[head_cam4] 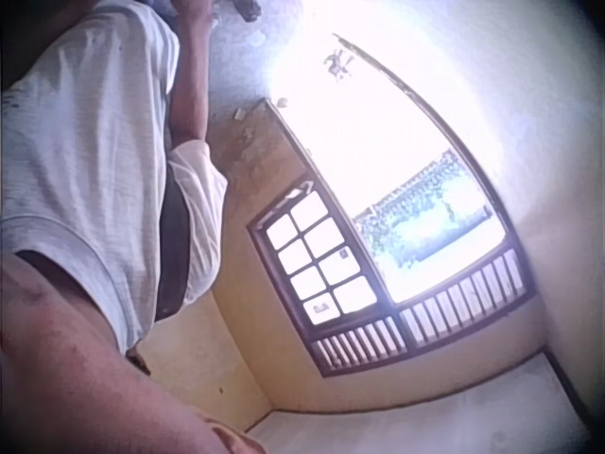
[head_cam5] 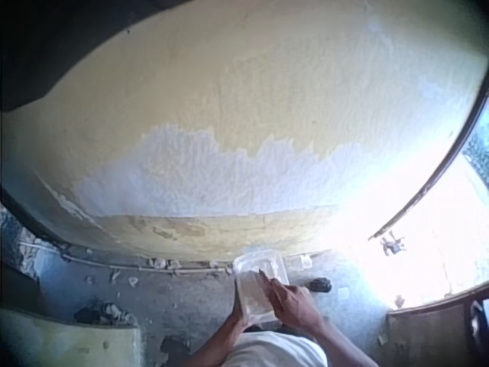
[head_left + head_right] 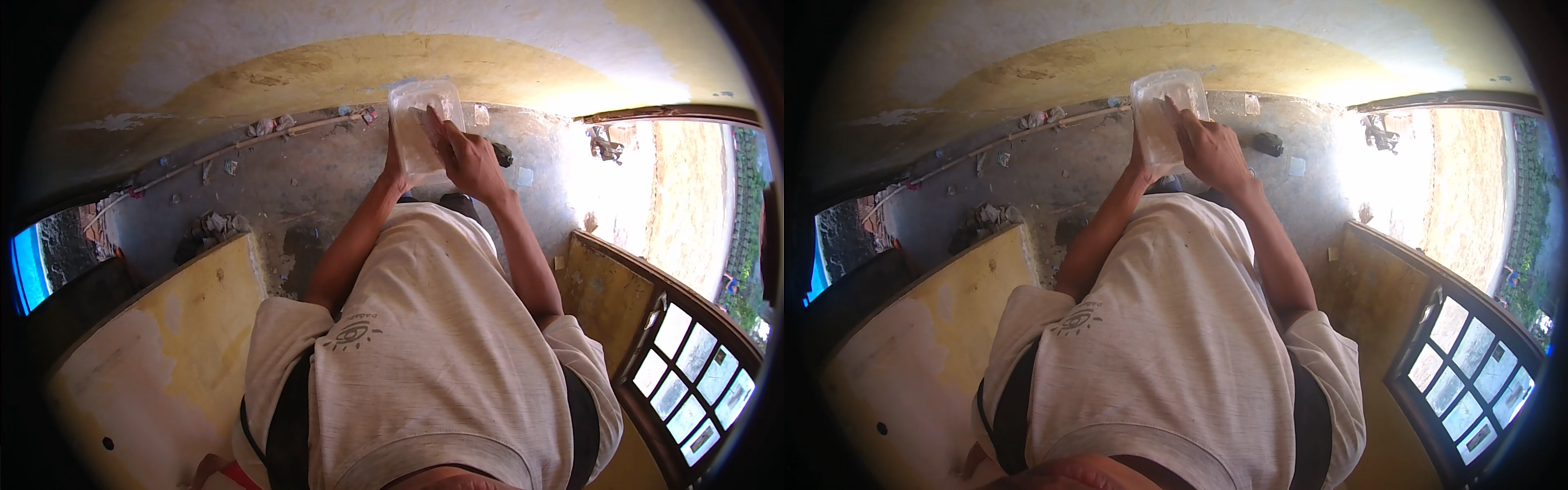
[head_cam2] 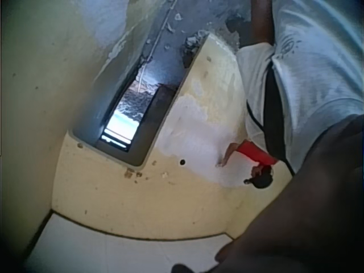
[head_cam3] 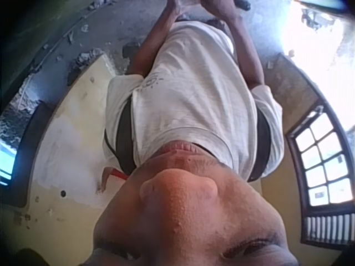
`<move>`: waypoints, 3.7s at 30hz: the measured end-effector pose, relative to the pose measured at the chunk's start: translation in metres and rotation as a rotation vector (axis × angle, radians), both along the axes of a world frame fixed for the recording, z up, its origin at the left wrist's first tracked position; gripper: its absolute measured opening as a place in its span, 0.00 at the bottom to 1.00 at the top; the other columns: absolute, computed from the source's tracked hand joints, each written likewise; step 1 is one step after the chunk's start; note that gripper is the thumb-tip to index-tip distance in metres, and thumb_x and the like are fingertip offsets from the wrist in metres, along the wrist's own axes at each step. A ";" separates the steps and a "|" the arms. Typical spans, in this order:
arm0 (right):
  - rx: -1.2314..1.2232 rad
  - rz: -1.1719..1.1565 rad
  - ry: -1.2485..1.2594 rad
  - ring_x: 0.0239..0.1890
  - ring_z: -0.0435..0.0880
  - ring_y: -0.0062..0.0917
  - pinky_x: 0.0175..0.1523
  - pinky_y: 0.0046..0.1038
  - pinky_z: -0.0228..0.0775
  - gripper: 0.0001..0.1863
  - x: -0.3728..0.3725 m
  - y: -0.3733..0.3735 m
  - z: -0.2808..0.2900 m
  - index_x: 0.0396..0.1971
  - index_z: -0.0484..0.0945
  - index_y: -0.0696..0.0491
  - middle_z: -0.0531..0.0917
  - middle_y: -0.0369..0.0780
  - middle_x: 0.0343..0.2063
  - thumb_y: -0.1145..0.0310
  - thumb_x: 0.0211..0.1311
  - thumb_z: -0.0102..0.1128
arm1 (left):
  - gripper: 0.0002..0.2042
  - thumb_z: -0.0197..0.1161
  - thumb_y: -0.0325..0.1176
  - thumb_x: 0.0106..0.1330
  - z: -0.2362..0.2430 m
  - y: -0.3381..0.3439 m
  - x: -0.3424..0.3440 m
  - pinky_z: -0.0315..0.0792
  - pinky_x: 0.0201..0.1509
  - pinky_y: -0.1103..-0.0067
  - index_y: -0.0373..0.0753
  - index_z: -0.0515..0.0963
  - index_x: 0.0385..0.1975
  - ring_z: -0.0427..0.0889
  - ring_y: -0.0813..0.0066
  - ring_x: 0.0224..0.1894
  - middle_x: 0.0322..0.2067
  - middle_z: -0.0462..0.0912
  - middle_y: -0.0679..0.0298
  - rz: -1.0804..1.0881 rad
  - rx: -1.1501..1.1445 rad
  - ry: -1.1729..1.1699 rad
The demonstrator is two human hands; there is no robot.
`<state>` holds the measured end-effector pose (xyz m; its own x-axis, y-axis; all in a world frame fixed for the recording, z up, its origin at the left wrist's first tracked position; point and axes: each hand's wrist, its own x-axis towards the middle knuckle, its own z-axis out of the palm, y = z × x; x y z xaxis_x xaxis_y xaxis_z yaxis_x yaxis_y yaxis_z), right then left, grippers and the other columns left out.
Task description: The person applies a white patching compound to a hole in a yellow wall using a small spreader tool.
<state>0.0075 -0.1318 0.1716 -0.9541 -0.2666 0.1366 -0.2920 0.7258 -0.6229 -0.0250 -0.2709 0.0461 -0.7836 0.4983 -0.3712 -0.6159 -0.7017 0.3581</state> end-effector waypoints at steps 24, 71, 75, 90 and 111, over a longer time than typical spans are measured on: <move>0.047 -0.062 -0.008 0.24 0.82 0.51 0.30 0.47 0.73 0.13 -0.004 0.013 0.001 0.46 0.75 0.56 0.82 0.51 0.20 0.68 0.64 0.59 | 0.31 0.39 0.62 0.76 0.003 0.000 0.006 0.74 0.64 0.63 0.48 0.67 0.69 0.79 0.64 0.60 0.62 0.76 0.62 -0.019 0.456 0.232; 0.121 -0.187 0.033 0.20 0.82 0.50 0.26 0.48 0.71 0.07 -0.022 0.012 -0.003 0.38 0.73 0.55 0.82 0.51 0.19 0.68 0.66 0.56 | 0.34 0.36 0.66 0.75 0.029 0.013 -0.006 0.70 0.68 0.62 0.48 0.66 0.69 0.74 0.65 0.65 0.64 0.74 0.64 0.118 0.135 0.111; 0.163 -0.271 0.089 0.20 0.82 0.49 0.25 0.47 0.71 0.06 -0.021 0.009 0.005 0.38 0.72 0.54 0.81 0.50 0.18 0.69 0.66 0.56 | 0.35 0.36 0.67 0.74 0.027 0.016 -0.007 0.70 0.68 0.62 0.48 0.65 0.70 0.75 0.64 0.64 0.63 0.74 0.64 0.122 0.101 0.127; 0.179 -0.156 0.130 0.19 0.82 0.44 0.23 0.44 0.71 0.08 -0.008 0.003 0.000 0.41 0.72 0.52 0.82 0.47 0.19 0.71 0.63 0.56 | 0.40 0.30 0.72 0.72 0.019 0.029 -0.007 0.71 0.67 0.64 0.48 0.66 0.68 0.77 0.66 0.62 0.61 0.77 0.64 0.105 0.098 0.060; 0.150 -0.345 0.045 0.21 0.82 0.49 0.27 0.48 0.71 0.07 -0.012 0.119 0.021 0.37 0.74 0.54 0.82 0.49 0.18 0.67 0.65 0.56 | 0.39 0.29 0.71 0.73 0.052 0.140 -0.011 0.70 0.68 0.63 0.48 0.67 0.67 0.77 0.64 0.62 0.60 0.77 0.62 0.056 0.026 0.099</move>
<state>-0.0041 -0.0129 0.1924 -0.9853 0.0489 0.1639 -0.0392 0.8681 -0.4948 -0.0365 -0.1312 0.0985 -0.8428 0.4608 -0.2780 -0.5376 -0.7441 0.3965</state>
